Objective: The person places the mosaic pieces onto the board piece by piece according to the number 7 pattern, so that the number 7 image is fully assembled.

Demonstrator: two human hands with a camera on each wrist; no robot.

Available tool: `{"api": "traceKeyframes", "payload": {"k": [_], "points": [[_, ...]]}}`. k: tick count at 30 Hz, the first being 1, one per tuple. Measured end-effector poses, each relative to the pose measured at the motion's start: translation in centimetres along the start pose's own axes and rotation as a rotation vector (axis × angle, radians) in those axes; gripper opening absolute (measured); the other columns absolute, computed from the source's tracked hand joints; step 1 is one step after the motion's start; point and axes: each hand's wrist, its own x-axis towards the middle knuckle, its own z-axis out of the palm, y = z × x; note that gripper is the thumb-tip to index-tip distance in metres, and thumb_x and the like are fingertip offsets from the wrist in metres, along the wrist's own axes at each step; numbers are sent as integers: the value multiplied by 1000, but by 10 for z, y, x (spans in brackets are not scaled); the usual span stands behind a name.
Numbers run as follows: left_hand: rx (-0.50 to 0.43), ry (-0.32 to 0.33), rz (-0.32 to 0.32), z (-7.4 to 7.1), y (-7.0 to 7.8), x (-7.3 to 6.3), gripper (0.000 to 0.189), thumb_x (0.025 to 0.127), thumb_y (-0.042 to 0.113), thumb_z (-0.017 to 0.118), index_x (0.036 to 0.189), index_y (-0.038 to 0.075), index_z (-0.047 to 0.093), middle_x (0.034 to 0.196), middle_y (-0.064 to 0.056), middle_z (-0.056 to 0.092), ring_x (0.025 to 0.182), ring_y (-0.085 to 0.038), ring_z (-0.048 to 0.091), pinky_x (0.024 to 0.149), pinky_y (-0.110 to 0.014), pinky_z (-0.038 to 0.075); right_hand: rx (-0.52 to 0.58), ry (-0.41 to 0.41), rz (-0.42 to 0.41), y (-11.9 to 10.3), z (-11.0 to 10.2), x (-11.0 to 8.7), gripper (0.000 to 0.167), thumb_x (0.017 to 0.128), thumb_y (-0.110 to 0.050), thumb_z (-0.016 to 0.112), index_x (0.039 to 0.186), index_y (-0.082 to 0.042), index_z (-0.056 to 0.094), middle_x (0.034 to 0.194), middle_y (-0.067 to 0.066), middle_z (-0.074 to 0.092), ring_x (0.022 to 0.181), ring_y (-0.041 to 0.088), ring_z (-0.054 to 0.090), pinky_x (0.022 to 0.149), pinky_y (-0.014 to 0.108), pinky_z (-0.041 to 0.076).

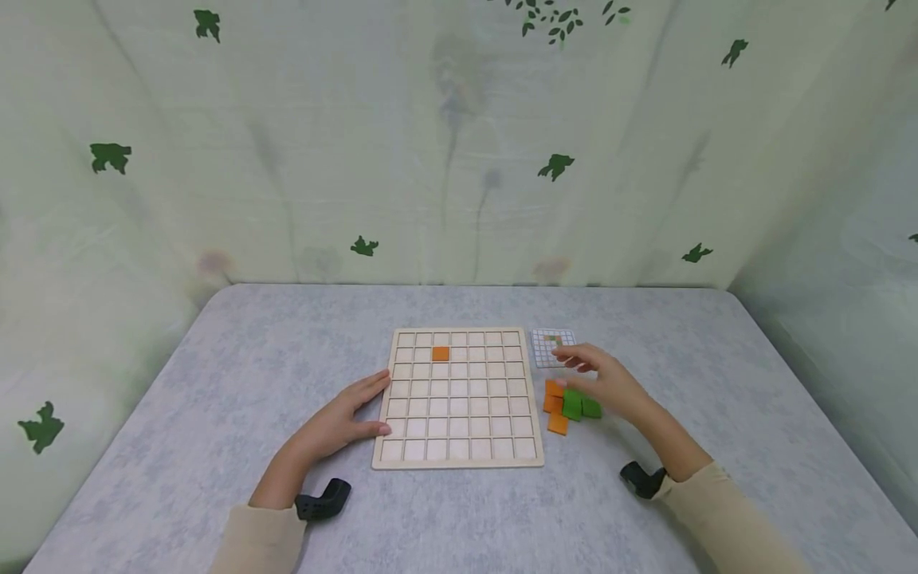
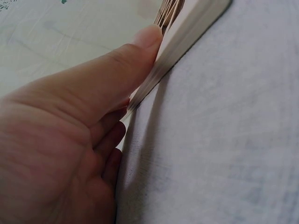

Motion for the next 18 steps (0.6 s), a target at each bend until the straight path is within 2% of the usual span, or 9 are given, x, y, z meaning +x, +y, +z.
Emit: {"api": "traceKeyframes", "payload": {"k": [8,11,15,18], "points": [[-1,4,5,-1,0,-1,83,76,35,70,141,4,29,146,-11,21,132,-34,15,101,-53,18,-39,-15,92,24,-7,-34,51,78,-20,71,122,-1,53,116,15,54,99,29,51,83,44,42],[3,9,11,-1,0,-1,82,76,34,70,141,4,29,146,-11,21,132,-34,15,101,-53,18,-62,-24,123,32,-8,-42,50,76,-18,72,120,-1,54,115,12,55,98,25,52,83,39,43],[1,8,12,0,-1,-1,82,76,34,70,141,4,29,146,-11,21,132,-34,15,101,-53,18,-125,-28,117,37,-8,-47,42,74,-15,74,112,-3,58,108,7,57,92,20,52,79,33,44],[-1,5,12,0,-1,-1,82,76,34,70,141,4,29,146,-12,21,132,-34,15,101,-53,18,-177,-39,112,36,-8,-48,32,76,-14,73,104,-4,61,100,4,56,86,18,50,74,33,44]]}}
